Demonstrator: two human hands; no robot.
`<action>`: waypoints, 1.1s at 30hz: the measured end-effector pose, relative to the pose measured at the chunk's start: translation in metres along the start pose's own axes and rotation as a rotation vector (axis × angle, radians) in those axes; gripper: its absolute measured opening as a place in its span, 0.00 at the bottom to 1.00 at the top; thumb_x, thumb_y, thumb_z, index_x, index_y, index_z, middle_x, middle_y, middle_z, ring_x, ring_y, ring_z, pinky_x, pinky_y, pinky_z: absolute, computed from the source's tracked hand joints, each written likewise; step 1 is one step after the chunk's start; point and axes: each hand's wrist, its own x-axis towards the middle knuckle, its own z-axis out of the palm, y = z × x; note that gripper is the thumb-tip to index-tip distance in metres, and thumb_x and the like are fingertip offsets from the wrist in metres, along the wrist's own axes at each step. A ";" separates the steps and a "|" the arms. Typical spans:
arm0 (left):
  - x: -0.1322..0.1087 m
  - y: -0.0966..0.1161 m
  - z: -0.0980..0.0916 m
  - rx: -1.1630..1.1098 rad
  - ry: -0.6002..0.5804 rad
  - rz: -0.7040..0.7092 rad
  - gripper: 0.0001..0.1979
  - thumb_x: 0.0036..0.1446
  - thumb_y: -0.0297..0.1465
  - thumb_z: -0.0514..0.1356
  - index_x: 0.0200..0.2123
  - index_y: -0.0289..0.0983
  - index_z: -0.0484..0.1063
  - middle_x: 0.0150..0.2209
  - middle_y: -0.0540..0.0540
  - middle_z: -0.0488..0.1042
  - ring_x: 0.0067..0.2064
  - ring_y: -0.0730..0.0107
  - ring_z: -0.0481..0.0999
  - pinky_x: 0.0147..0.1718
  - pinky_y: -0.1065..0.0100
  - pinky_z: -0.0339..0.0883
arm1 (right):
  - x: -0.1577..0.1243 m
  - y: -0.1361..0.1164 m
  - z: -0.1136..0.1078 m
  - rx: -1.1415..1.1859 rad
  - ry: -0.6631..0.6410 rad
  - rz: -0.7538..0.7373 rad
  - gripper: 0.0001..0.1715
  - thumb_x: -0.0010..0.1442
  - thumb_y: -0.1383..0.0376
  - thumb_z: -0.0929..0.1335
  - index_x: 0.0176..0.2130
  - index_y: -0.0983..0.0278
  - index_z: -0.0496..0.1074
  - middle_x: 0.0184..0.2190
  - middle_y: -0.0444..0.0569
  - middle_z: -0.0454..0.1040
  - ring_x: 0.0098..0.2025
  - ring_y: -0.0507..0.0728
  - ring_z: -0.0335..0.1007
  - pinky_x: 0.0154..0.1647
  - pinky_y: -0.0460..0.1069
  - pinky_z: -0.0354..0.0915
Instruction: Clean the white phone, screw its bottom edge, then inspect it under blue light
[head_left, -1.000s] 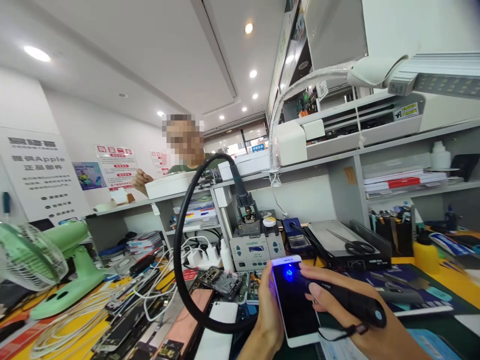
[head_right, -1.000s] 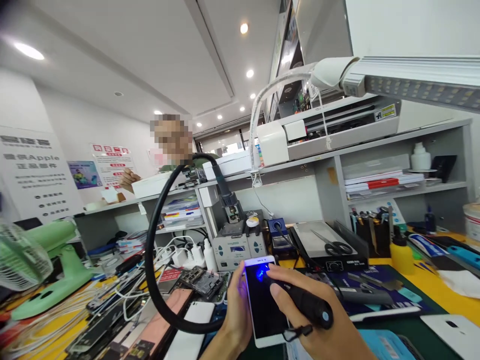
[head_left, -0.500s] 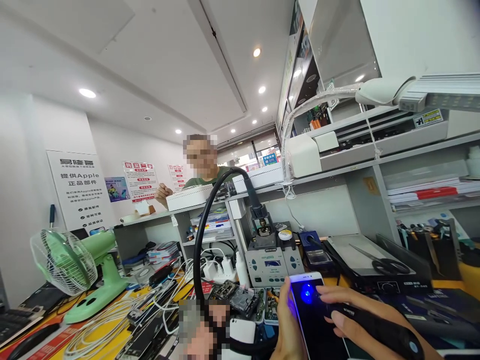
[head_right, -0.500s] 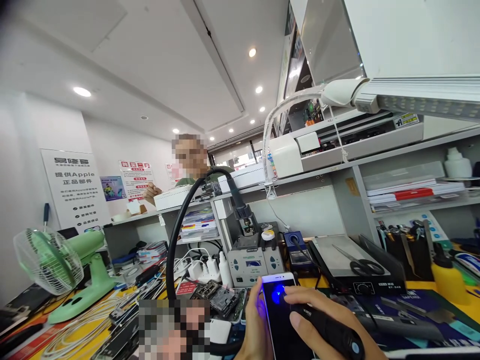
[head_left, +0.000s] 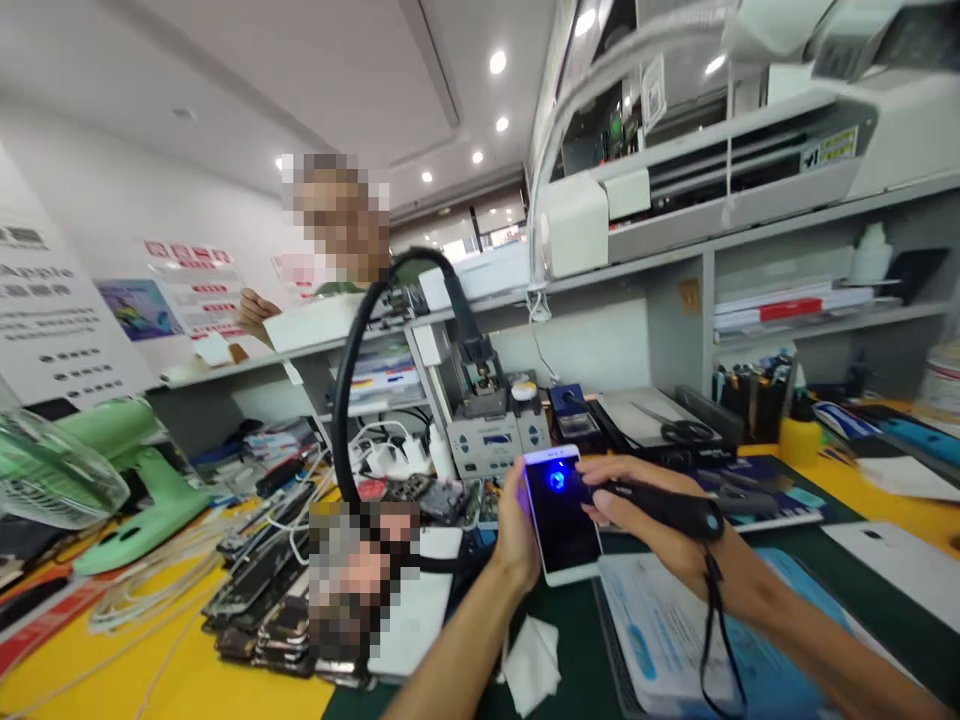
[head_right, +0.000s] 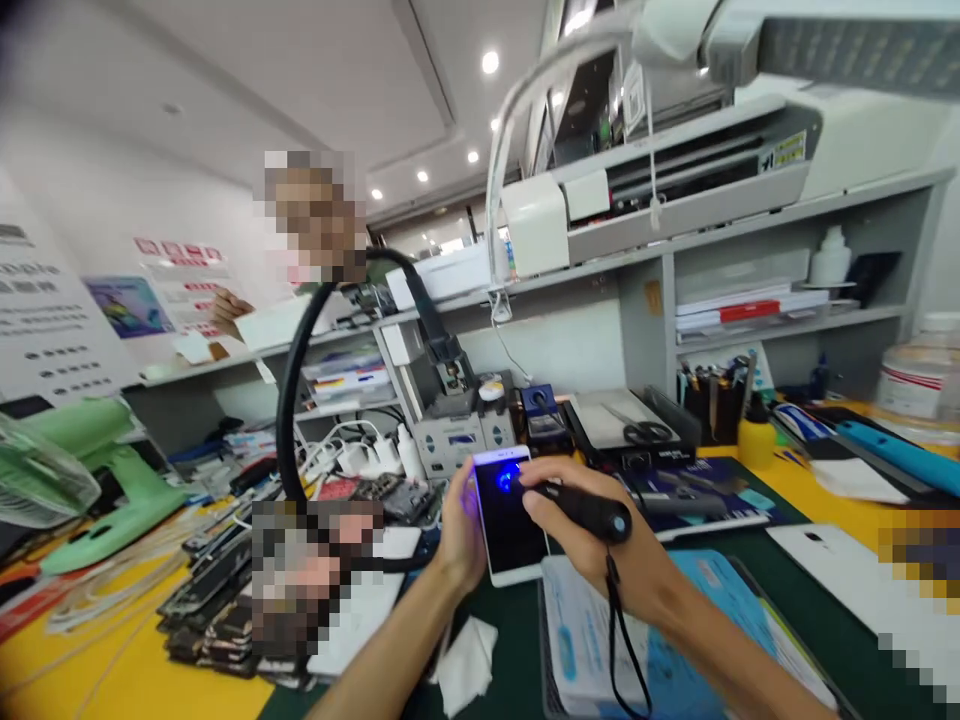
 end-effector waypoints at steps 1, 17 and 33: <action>0.001 -0.001 -0.002 -0.007 0.005 0.006 0.26 0.62 0.47 0.57 0.48 0.32 0.79 0.45 0.40 0.82 0.51 0.51 0.78 0.58 0.55 0.63 | 0.000 -0.001 -0.001 -0.002 -0.034 0.000 0.15 0.62 0.53 0.70 0.42 0.58 0.80 0.51 0.53 0.79 0.53 0.66 0.75 0.55 0.58 0.72; 0.003 -0.001 -0.002 0.026 0.007 0.061 0.23 0.61 0.43 0.59 0.50 0.33 0.78 0.47 0.41 0.82 0.55 0.50 0.76 0.60 0.53 0.62 | -0.003 -0.007 0.000 0.108 -0.037 0.083 0.09 0.66 0.58 0.68 0.42 0.60 0.75 0.46 0.51 0.76 0.38 0.60 0.79 0.43 0.58 0.77; -0.002 0.000 0.001 0.021 0.037 0.072 0.21 0.62 0.42 0.58 0.49 0.33 0.79 0.46 0.42 0.82 0.54 0.53 0.77 0.61 0.56 0.60 | -0.004 0.005 0.013 0.057 0.010 0.023 0.12 0.63 0.58 0.70 0.45 0.60 0.75 0.44 0.54 0.78 0.40 0.63 0.78 0.42 0.58 0.78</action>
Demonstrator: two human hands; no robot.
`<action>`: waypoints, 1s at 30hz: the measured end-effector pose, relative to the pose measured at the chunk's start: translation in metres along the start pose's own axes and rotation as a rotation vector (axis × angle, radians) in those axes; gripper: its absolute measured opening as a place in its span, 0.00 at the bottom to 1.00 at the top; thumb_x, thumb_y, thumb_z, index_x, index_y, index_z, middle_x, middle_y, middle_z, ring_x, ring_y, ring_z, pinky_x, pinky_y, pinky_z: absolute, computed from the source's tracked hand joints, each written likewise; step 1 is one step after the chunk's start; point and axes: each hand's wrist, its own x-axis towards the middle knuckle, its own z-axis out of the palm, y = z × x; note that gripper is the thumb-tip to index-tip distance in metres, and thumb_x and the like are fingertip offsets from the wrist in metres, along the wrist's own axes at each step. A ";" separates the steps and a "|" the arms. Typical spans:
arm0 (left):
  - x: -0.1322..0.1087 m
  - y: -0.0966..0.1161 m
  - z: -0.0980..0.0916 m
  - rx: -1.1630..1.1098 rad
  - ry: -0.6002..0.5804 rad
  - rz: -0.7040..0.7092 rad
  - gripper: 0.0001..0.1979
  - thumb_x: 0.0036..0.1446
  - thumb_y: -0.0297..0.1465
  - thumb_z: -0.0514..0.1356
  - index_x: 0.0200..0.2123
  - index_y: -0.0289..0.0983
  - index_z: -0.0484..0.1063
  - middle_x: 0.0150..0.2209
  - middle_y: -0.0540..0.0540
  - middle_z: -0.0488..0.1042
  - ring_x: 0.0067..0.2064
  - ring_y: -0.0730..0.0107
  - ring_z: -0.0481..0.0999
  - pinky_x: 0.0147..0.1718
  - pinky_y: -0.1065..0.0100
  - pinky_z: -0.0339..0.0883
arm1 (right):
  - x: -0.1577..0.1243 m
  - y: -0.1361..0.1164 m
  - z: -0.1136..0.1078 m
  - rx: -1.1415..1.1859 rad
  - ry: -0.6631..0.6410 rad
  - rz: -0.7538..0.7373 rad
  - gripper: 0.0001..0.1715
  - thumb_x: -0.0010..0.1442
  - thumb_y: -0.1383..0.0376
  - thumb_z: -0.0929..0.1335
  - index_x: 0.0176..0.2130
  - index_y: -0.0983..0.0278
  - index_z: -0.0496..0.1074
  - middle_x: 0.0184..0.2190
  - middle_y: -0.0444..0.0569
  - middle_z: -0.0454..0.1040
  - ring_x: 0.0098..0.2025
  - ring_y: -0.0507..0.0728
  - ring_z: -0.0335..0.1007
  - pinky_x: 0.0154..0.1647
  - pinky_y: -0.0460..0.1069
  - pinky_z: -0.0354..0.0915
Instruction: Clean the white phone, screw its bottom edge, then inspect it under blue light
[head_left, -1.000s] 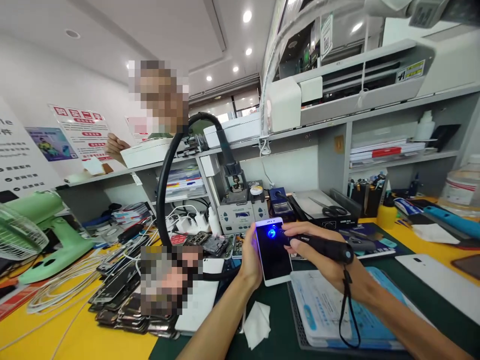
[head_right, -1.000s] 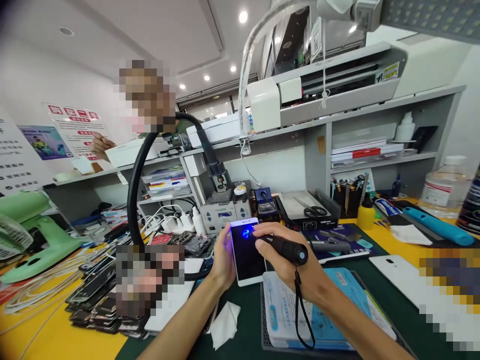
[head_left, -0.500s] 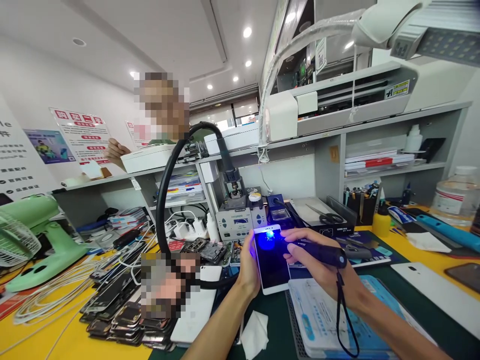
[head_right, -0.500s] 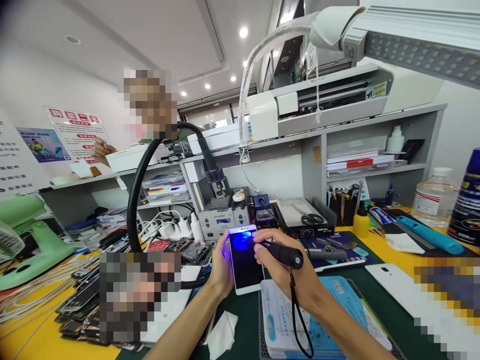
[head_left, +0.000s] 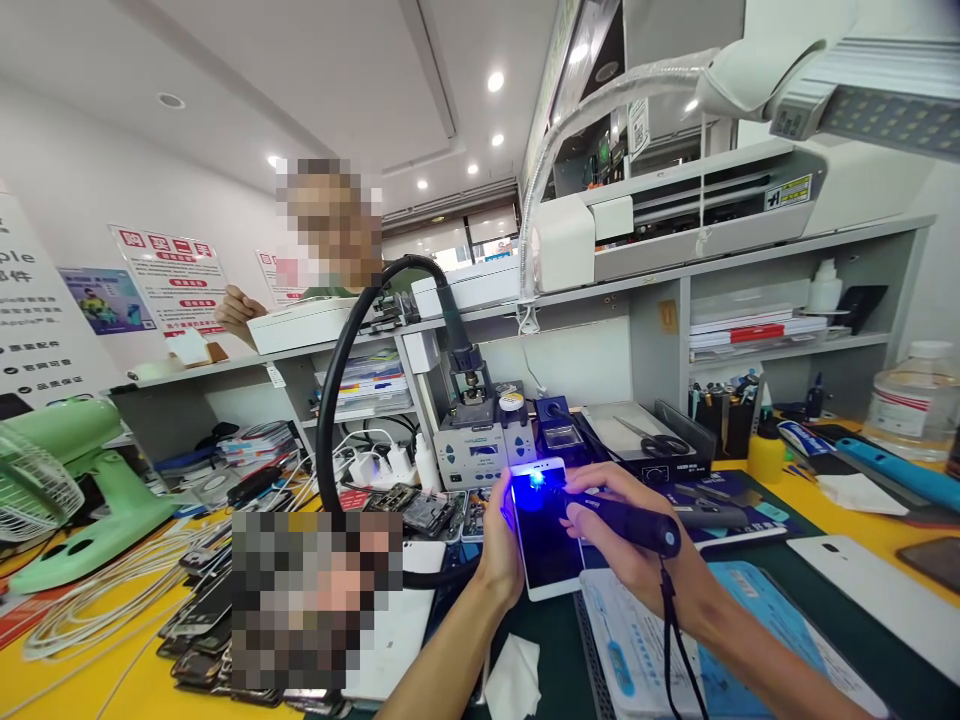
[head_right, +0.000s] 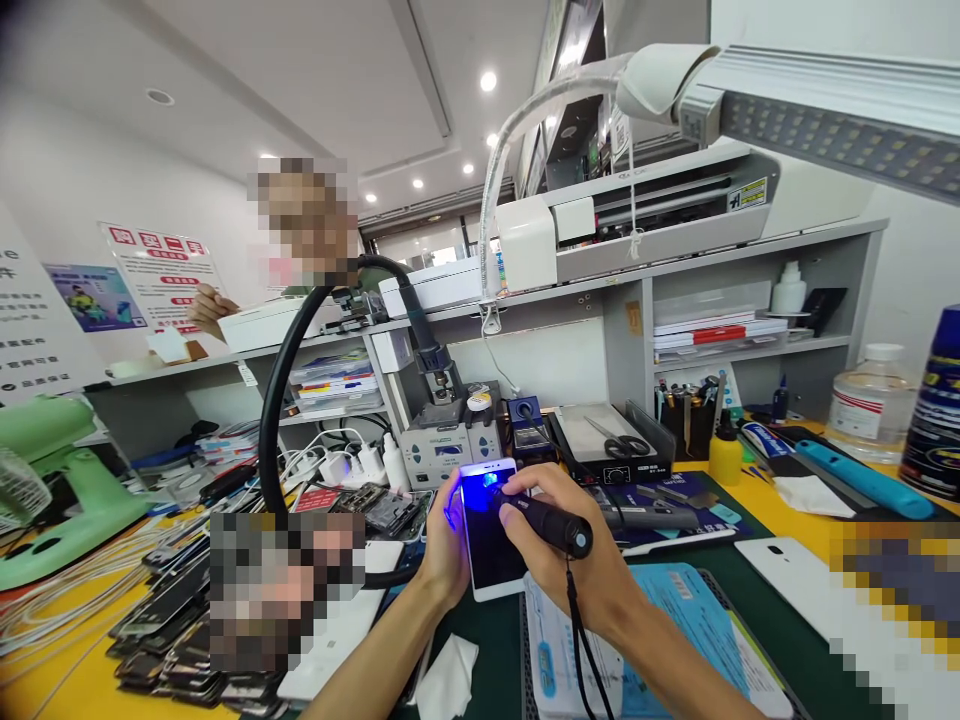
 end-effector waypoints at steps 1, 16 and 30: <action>0.000 0.000 0.000 -0.003 0.001 -0.008 0.21 0.62 0.42 0.58 0.48 0.33 0.79 0.45 0.42 0.83 0.53 0.52 0.77 0.61 0.55 0.60 | 0.000 -0.001 0.000 -0.005 0.004 -0.013 0.11 0.63 0.58 0.70 0.44 0.60 0.75 0.45 0.54 0.78 0.41 0.63 0.78 0.43 0.58 0.78; 0.003 -0.001 -0.003 -0.020 -0.025 -0.010 0.20 0.63 0.41 0.57 0.49 0.33 0.79 0.47 0.42 0.82 0.54 0.52 0.77 0.60 0.55 0.60 | 0.001 -0.007 0.002 -0.026 0.024 0.045 0.15 0.64 0.56 0.69 0.47 0.59 0.77 0.38 0.51 0.81 0.38 0.65 0.81 0.39 0.58 0.79; 0.002 0.003 -0.006 -0.020 -0.068 -0.084 0.22 0.62 0.43 0.57 0.47 0.31 0.79 0.41 0.40 0.83 0.50 0.49 0.78 0.58 0.52 0.62 | 0.001 -0.020 0.005 -0.035 0.007 0.049 0.15 0.64 0.53 0.69 0.43 0.60 0.76 0.37 0.49 0.79 0.35 0.60 0.76 0.29 0.51 0.73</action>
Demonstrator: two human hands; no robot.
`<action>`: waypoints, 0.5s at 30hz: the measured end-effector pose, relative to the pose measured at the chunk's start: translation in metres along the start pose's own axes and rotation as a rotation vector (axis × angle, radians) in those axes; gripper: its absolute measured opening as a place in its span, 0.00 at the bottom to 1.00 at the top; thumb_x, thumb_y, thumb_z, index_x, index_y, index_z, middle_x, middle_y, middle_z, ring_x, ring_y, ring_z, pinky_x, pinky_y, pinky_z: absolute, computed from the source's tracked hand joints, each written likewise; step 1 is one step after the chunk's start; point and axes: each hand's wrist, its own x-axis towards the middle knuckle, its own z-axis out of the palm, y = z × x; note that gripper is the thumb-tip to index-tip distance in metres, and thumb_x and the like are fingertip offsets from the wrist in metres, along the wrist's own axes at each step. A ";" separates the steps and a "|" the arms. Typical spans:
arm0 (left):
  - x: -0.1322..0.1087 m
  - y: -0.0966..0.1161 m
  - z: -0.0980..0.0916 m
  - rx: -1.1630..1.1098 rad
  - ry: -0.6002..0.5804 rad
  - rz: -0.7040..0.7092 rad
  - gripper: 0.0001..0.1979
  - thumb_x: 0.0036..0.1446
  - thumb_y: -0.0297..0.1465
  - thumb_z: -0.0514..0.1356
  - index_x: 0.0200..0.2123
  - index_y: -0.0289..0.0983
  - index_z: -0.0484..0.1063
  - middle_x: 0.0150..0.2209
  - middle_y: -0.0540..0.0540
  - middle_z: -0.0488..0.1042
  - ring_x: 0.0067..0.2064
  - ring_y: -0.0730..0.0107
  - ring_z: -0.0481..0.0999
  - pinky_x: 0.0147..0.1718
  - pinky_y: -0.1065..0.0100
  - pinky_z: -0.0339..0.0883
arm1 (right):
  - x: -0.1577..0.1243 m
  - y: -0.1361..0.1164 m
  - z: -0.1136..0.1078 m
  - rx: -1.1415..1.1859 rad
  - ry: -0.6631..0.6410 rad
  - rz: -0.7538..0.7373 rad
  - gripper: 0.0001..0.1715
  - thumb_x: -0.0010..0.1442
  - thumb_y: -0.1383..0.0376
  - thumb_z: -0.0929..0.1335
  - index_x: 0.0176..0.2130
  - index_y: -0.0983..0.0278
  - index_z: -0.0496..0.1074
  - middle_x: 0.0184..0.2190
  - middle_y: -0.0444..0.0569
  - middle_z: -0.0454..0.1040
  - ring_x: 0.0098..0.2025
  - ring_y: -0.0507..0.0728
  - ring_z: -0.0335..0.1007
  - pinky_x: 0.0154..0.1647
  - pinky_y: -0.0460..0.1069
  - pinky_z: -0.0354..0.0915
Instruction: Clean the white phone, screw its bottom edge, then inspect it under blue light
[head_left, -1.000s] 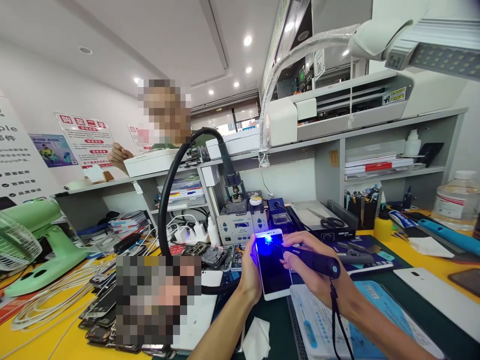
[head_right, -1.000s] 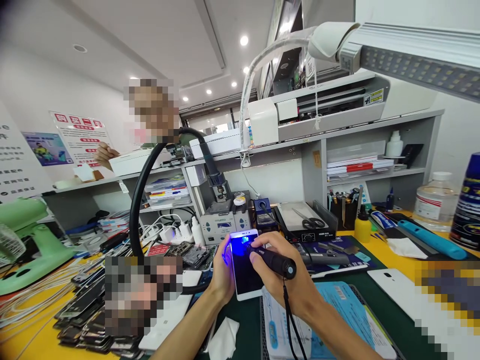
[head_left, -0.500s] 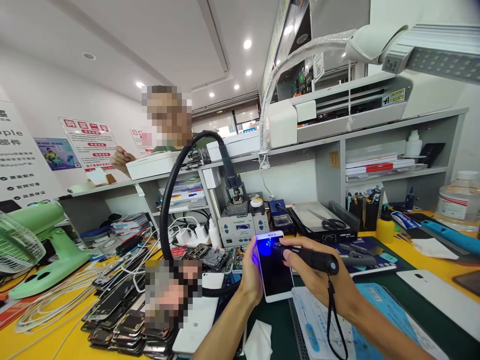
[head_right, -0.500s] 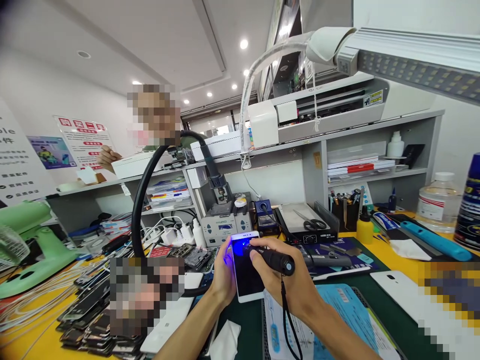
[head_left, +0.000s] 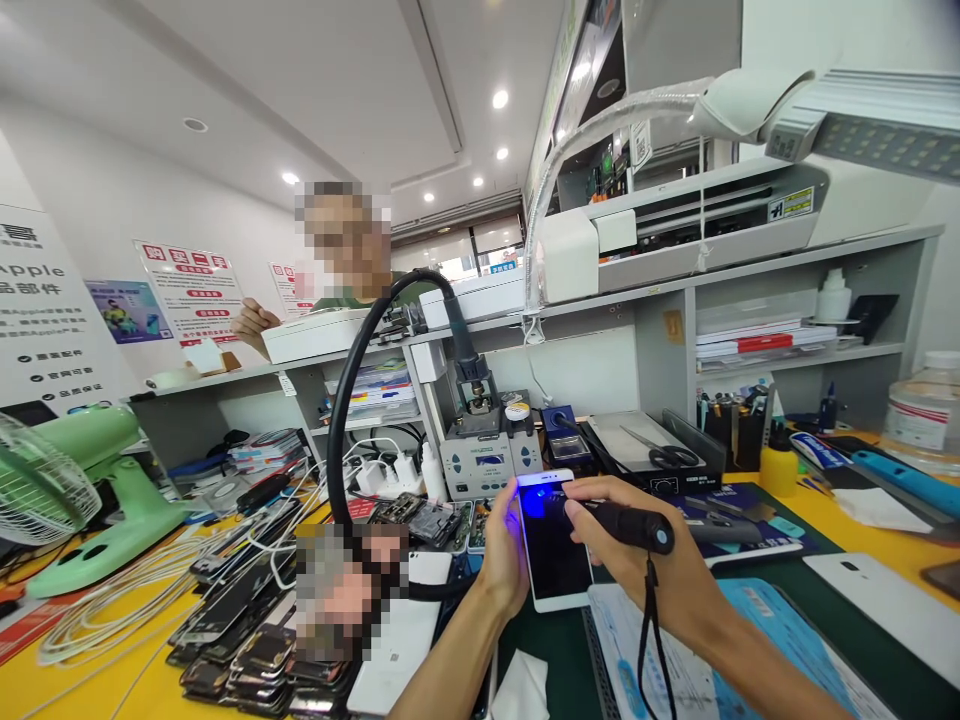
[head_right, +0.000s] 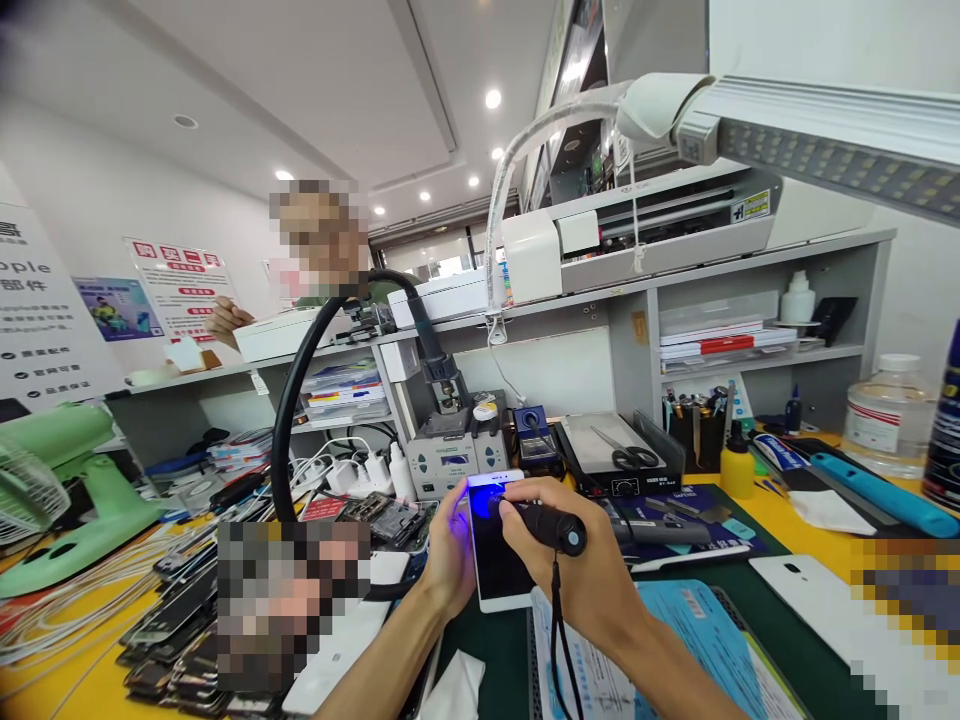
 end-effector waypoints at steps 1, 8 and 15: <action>0.000 0.000 0.000 0.001 -0.004 -0.005 0.22 0.62 0.43 0.57 0.47 0.31 0.79 0.41 0.40 0.83 0.50 0.48 0.78 0.58 0.52 0.62 | 0.001 -0.002 -0.001 0.009 0.012 0.020 0.16 0.64 0.52 0.69 0.44 0.61 0.76 0.34 0.49 0.79 0.32 0.59 0.76 0.26 0.50 0.72; 0.000 0.002 0.001 0.005 -0.022 -0.005 0.23 0.62 0.44 0.56 0.48 0.33 0.79 0.43 0.40 0.83 0.51 0.48 0.78 0.58 0.52 0.62 | 0.009 -0.007 -0.019 0.140 -0.063 0.162 0.27 0.56 0.52 0.74 0.50 0.65 0.74 0.28 0.49 0.82 0.31 0.61 0.80 0.37 0.55 0.77; 0.000 0.003 0.002 -0.004 -0.017 -0.008 0.23 0.61 0.45 0.57 0.48 0.35 0.79 0.44 0.40 0.82 0.51 0.49 0.78 0.57 0.52 0.63 | 0.012 0.003 -0.018 0.042 0.074 0.082 0.28 0.58 0.46 0.71 0.50 0.61 0.73 0.29 0.49 0.81 0.32 0.64 0.81 0.37 0.59 0.78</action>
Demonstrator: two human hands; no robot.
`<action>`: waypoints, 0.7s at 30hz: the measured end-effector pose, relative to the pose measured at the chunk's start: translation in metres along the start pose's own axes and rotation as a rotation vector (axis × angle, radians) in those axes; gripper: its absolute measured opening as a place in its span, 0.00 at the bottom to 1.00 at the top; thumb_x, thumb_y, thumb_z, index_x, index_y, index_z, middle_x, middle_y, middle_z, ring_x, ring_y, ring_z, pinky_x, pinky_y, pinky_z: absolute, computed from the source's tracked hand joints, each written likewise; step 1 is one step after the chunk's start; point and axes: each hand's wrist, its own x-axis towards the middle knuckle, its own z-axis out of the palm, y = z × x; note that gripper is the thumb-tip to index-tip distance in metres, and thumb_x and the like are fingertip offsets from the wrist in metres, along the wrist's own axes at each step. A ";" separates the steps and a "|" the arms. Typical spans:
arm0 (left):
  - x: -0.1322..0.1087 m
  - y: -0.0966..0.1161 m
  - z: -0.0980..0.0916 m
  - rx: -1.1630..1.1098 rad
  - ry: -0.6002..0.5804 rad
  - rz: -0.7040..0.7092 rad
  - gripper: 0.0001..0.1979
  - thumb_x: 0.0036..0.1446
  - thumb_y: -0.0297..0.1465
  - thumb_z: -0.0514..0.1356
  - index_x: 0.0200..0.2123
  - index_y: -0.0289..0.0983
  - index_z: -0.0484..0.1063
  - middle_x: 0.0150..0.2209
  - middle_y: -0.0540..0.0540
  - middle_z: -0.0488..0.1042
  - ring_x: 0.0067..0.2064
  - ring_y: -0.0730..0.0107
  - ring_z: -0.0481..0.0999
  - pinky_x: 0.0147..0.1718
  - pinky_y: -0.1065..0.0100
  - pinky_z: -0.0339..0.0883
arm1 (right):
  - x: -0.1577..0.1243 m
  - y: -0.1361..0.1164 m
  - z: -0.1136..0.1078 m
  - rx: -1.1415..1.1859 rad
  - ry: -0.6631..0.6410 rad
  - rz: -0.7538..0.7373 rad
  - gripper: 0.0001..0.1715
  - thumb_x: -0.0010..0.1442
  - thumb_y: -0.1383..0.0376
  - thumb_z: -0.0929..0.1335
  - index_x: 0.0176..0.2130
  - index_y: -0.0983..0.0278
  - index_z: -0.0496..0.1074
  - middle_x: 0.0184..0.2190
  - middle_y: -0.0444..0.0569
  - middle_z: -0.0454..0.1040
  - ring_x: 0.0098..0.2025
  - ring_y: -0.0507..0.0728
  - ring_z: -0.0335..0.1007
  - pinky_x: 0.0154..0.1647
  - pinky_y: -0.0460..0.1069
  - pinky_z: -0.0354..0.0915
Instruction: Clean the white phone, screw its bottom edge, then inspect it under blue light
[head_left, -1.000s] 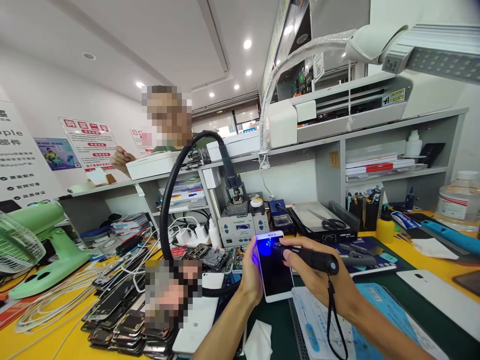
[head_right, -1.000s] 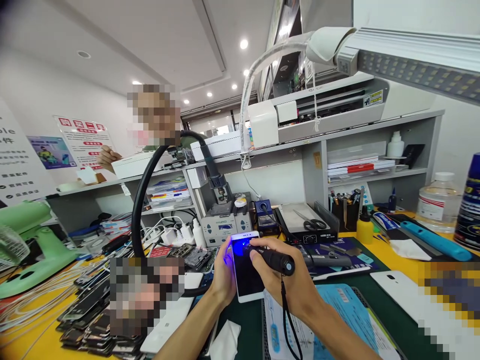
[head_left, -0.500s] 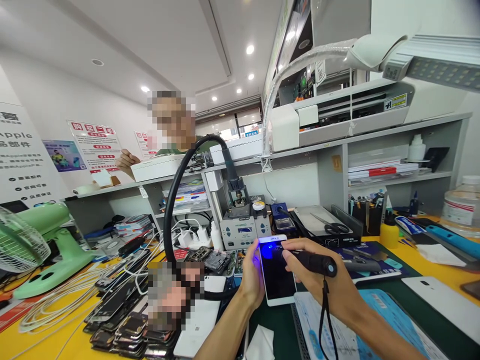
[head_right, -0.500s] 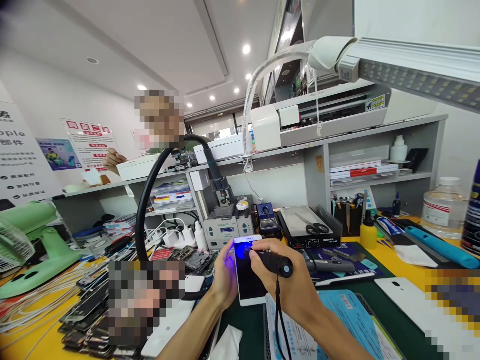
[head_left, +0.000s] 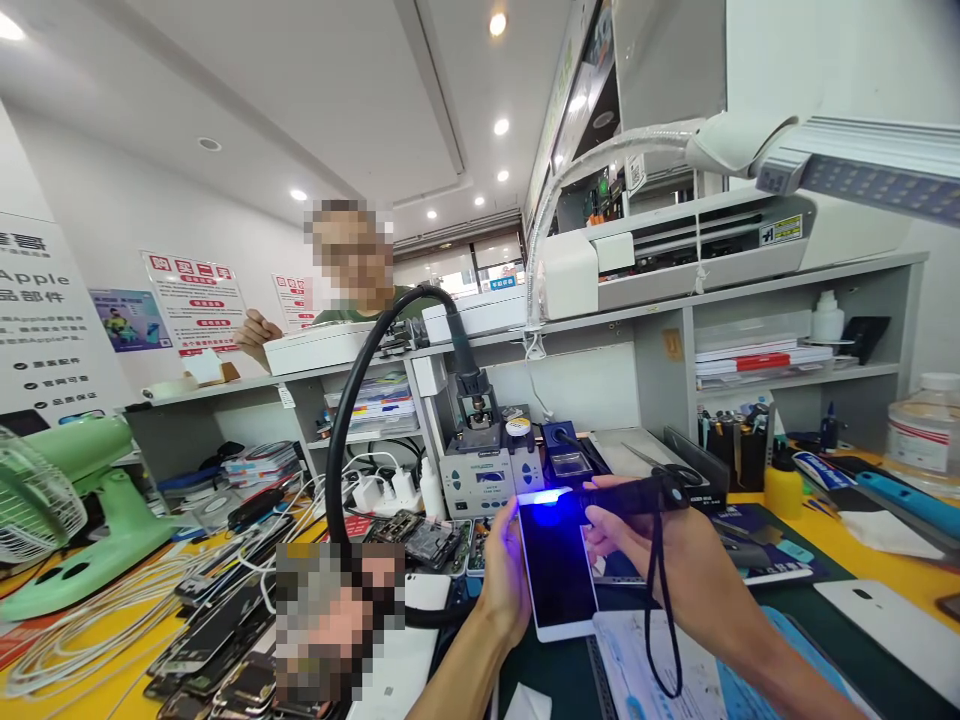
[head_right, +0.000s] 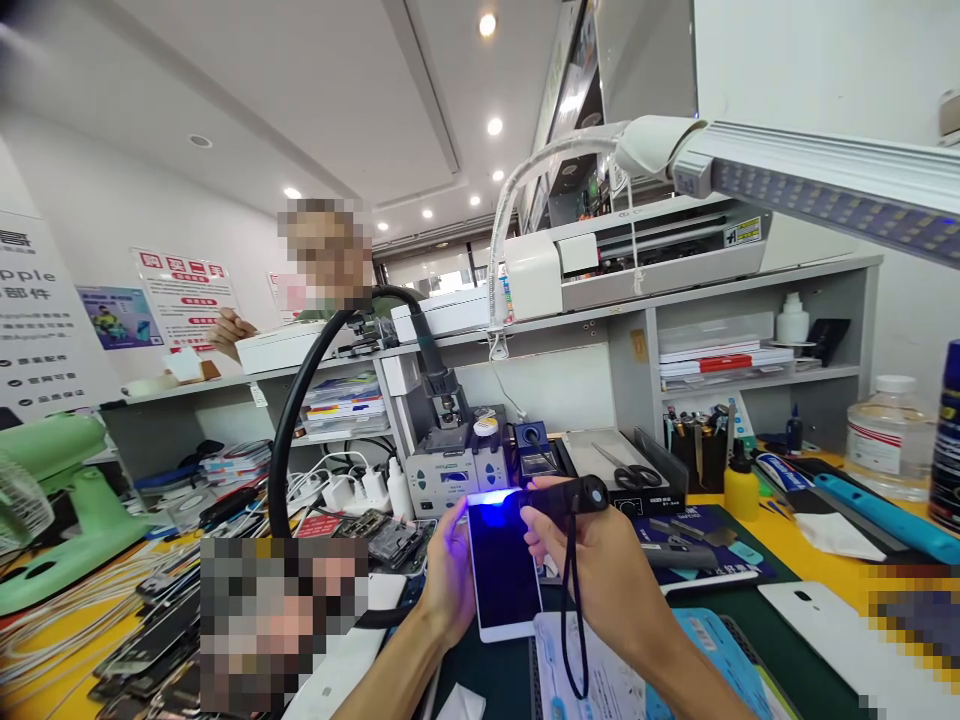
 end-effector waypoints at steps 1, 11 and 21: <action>0.000 0.000 0.000 -0.001 0.002 0.000 0.23 0.61 0.46 0.58 0.47 0.35 0.79 0.44 0.40 0.82 0.50 0.49 0.78 0.57 0.52 0.64 | 0.000 0.001 0.002 -0.035 0.018 -0.022 0.27 0.59 0.46 0.71 0.50 0.60 0.73 0.31 0.49 0.81 0.33 0.65 0.80 0.36 0.59 0.78; -0.004 0.001 0.003 -0.005 -0.014 -0.031 0.25 0.60 0.48 0.58 0.47 0.34 0.80 0.42 0.39 0.83 0.47 0.47 0.80 0.55 0.49 0.66 | -0.006 0.008 0.004 -0.135 0.051 -0.067 0.23 0.61 0.45 0.69 0.44 0.60 0.76 0.39 0.51 0.79 0.34 0.62 0.76 0.28 0.53 0.71; -0.006 0.002 0.006 -0.001 -0.046 -0.069 0.25 0.61 0.48 0.57 0.49 0.36 0.79 0.38 0.40 0.83 0.45 0.48 0.81 0.51 0.49 0.69 | -0.004 0.007 0.005 -0.118 0.083 -0.058 0.21 0.61 0.46 0.70 0.42 0.60 0.76 0.37 0.49 0.79 0.28 0.58 0.73 0.27 0.52 0.72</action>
